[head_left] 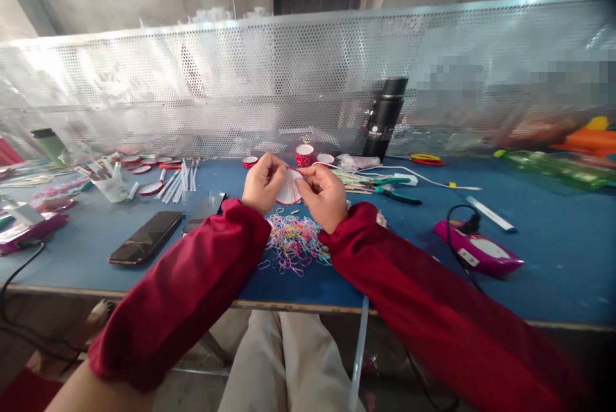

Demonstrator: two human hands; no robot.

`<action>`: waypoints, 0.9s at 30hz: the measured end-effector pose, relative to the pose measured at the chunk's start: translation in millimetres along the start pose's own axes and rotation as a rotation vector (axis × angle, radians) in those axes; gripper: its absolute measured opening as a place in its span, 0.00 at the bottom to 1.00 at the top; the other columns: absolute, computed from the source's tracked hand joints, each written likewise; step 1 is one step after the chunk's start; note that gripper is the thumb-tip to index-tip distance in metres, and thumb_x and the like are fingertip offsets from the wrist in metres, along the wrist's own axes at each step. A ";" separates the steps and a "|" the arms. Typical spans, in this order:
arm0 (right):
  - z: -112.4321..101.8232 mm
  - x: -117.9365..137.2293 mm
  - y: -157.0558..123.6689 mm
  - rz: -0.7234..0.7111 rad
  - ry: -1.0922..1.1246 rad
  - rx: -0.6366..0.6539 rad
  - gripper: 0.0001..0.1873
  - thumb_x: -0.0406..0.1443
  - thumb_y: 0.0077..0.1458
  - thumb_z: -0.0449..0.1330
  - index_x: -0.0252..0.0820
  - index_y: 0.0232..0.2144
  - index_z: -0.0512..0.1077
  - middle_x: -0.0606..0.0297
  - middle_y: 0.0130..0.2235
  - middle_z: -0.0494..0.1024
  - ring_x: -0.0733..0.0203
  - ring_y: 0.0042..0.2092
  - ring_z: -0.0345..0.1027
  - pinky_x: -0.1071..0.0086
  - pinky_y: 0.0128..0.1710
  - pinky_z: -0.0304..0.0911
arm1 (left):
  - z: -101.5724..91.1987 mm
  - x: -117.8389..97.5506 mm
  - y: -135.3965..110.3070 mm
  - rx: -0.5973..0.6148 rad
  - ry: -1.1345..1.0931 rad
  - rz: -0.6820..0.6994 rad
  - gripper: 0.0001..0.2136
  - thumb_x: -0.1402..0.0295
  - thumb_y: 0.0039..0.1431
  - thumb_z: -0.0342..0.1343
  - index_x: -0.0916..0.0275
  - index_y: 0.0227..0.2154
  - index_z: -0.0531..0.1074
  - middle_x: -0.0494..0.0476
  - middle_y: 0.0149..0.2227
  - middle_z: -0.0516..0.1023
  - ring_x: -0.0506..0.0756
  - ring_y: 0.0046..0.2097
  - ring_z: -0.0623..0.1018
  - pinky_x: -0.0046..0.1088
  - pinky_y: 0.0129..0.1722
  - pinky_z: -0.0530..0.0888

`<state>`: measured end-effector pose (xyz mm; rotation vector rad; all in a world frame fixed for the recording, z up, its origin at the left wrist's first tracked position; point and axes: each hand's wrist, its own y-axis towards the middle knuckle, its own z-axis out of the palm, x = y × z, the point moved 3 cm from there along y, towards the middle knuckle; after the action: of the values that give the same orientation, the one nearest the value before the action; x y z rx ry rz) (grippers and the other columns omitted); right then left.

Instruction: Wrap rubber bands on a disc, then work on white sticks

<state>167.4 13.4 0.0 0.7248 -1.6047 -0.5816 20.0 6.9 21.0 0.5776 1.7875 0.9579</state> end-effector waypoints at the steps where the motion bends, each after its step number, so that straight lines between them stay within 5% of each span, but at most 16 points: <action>1: -0.2 -0.3 0.2 0.001 -0.004 -0.002 0.05 0.38 0.56 0.59 0.44 0.36 0.70 0.74 0.19 0.65 0.68 0.21 0.57 0.72 0.21 0.53 | 0.2 0.4 0.1 0.001 -0.003 -0.005 0.05 0.71 0.60 0.52 0.61 0.29 0.67 0.49 0.24 0.68 0.47 0.26 0.64 0.24 0.27 0.63; 8: -7.0 -6.0 4.8 0.009 -0.057 -0.083 0.06 0.38 0.56 0.59 0.44 0.37 0.70 0.74 0.19 0.66 0.67 0.21 0.58 0.72 0.21 0.56 | 5.5 13.0 -0.7 0.092 -0.177 -0.183 0.10 0.60 0.61 0.54 0.61 0.39 0.70 0.51 0.28 0.71 0.47 0.27 0.68 0.24 0.26 0.65; 13: -10.4 -9.9 7.2 0.074 -0.061 -0.067 0.10 0.42 0.57 0.60 0.44 0.40 0.69 0.72 0.21 0.69 0.66 0.21 0.61 0.71 0.21 0.58 | 8.1 28.0 -0.8 0.174 -0.183 -0.342 0.11 0.58 0.58 0.57 0.62 0.29 0.69 0.49 0.21 0.66 0.47 0.24 0.66 0.23 0.23 0.63; 16: -8.8 -14.8 7.6 0.155 0.004 -0.006 0.12 0.44 0.59 0.57 0.44 0.42 0.68 0.70 0.24 0.73 0.67 0.21 0.63 0.71 0.21 0.59 | 2.0 33.8 2.9 0.073 -0.198 -0.397 0.11 0.60 0.57 0.58 0.62 0.27 0.68 0.48 0.21 0.64 0.46 0.23 0.64 0.22 0.21 0.62; 21: -1.1 -21.5 5.1 0.108 -0.200 0.320 0.05 0.37 0.55 0.60 0.41 0.33 0.73 0.68 0.26 0.76 0.66 0.26 0.67 0.71 0.28 0.62 | -11.5 37.9 8.3 -0.136 -0.242 -0.539 0.08 0.62 0.59 0.55 0.62 0.30 0.67 0.47 0.22 0.63 0.44 0.20 0.61 0.20 0.18 0.58; 24: 3.7 -23.0 -0.6 0.051 -0.372 0.602 0.03 0.33 0.52 0.62 0.41 0.30 0.77 0.66 0.30 0.79 0.64 0.32 0.69 0.70 0.34 0.62 | -14.0 37.0 9.2 -0.192 -0.276 -0.596 0.05 0.66 0.60 0.53 0.63 0.34 0.68 0.48 0.24 0.65 0.44 0.20 0.62 0.20 0.18 0.59; 27: 4.4 -22.4 -4.6 -0.006 -0.450 0.740 0.06 0.31 0.51 0.62 0.41 0.32 0.79 0.64 0.34 0.79 0.64 0.33 0.70 0.70 0.37 0.62 | -13.1 37.0 9.5 -0.213 -0.300 -0.624 0.06 0.70 0.60 0.52 0.62 0.39 0.68 0.48 0.25 0.68 0.44 0.20 0.63 0.20 0.18 0.60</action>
<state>165.5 26.6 -19.0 1.1958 -2.2737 -0.1321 -7.1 35.3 11.3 0.0094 1.4356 0.5764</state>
